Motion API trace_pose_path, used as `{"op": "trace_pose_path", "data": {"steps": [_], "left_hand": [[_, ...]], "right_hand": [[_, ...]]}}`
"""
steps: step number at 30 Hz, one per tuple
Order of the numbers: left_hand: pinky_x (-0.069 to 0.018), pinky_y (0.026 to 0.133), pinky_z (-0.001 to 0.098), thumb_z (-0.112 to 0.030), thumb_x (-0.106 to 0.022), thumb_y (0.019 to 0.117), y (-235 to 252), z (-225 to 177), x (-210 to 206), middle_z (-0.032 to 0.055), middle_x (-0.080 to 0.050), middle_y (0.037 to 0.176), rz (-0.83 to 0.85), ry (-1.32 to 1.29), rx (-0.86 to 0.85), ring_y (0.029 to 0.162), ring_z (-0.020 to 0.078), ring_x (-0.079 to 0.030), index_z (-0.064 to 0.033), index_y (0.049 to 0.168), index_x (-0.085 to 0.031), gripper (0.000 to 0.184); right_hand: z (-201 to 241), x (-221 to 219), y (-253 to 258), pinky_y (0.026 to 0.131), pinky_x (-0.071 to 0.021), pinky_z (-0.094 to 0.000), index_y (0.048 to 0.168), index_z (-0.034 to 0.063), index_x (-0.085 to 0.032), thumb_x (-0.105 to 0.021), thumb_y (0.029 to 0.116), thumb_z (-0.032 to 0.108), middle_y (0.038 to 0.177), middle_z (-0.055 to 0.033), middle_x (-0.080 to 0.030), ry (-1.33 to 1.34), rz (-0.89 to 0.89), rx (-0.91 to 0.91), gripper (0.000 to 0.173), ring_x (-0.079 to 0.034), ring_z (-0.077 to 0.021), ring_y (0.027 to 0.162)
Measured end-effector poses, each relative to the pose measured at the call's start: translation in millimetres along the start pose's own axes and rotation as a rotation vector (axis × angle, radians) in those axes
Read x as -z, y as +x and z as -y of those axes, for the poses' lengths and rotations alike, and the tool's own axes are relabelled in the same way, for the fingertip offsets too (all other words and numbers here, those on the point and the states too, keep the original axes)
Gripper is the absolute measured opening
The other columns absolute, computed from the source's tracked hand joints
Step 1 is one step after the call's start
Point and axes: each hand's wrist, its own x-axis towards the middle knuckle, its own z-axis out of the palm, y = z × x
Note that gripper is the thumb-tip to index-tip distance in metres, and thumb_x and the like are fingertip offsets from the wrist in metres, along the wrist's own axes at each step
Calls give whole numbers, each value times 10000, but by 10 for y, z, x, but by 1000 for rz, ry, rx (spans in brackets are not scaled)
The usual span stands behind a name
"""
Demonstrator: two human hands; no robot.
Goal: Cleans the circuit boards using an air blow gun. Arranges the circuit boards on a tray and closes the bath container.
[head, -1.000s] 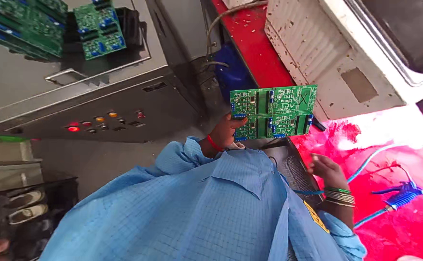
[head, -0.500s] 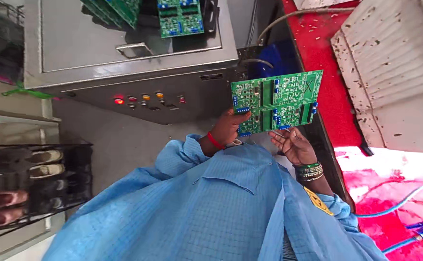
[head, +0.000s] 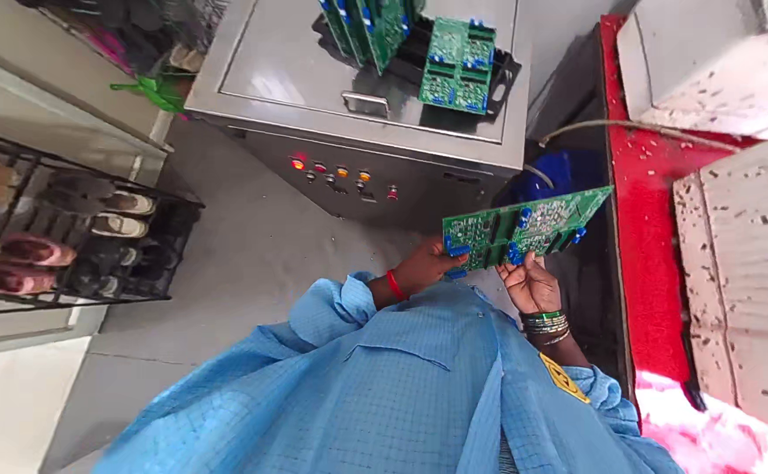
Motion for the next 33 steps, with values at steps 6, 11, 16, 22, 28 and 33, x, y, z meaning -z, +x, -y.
{"op": "trace_pose_path", "data": {"steps": [6, 11, 16, 22, 28, 33], "left_hand": [[-553, 926, 195, 83, -576, 943, 99, -178, 316, -6, -691, 1080, -40, 167, -88, 1005, -14, -659, 94, 1244, -536, 305], [-511, 1054, 317, -28, -547, 962, 364, -255, 670, 195, -552, 1439, -203, 233, -143, 1275, 185, -601, 90, 1506, -335, 596], [-545, 987, 293, -47, -542, 998, 503, -283, 867, 121, -654, 1285, -441, 176, -115, 1131, 120, -663, 79, 1420, -450, 451], [-564, 965, 292, -20, -520, 1003, 538, -255, 887, 89, -690, 1209, -650, 82, -136, 1079, 119, -691, 72, 1349, -506, 358], [-576, 951, 311, -27, -511, 1010, 437, -275, 942, 77, -696, 1184, -822, 38, -102, 1063, 134, -701, 52, 1341, -513, 340], [-581, 933, 302, -4, -490, 1007, 343, -336, 1080, 64, -701, 1158, -876, 16, -95, 1033, 130, -708, 45, 1325, -516, 322]], "right_hand": [[103, -308, 680, 810, -621, -434, 1134, 166, -527, -404, 1009, -14, 978, -57, -743, -54, 194, -15, 252, -740, -239, 896], [666, -779, 1590, 858, -614, -391, 1069, 276, -671, -625, 930, 34, 1021, 32, -758, -292, 519, 255, 283, -727, -157, 954], [1329, -1626, 2413, 973, -557, -347, 1228, 250, -581, -659, 935, 29, 1143, 129, -694, -624, 793, 760, 376, -660, -80, 1082], [1438, -2894, 3185, 1043, -494, -440, 1143, -21, -696, -512, 1053, 81, 1146, -208, -709, -1383, 1266, 1297, 229, -655, -294, 1156], [857, -3443, 3579, 1052, -416, -617, 1144, 4, -711, -428, 1005, -44, 1142, -264, -705, -1844, 1506, 1256, 320, -643, -479, 1144], [526, -3615, 3779, 1038, -407, -659, 1176, 3, -704, -430, 965, -101, 1173, -292, -685, -2017, 1566, 1142, 361, -624, -514, 1159]]}}
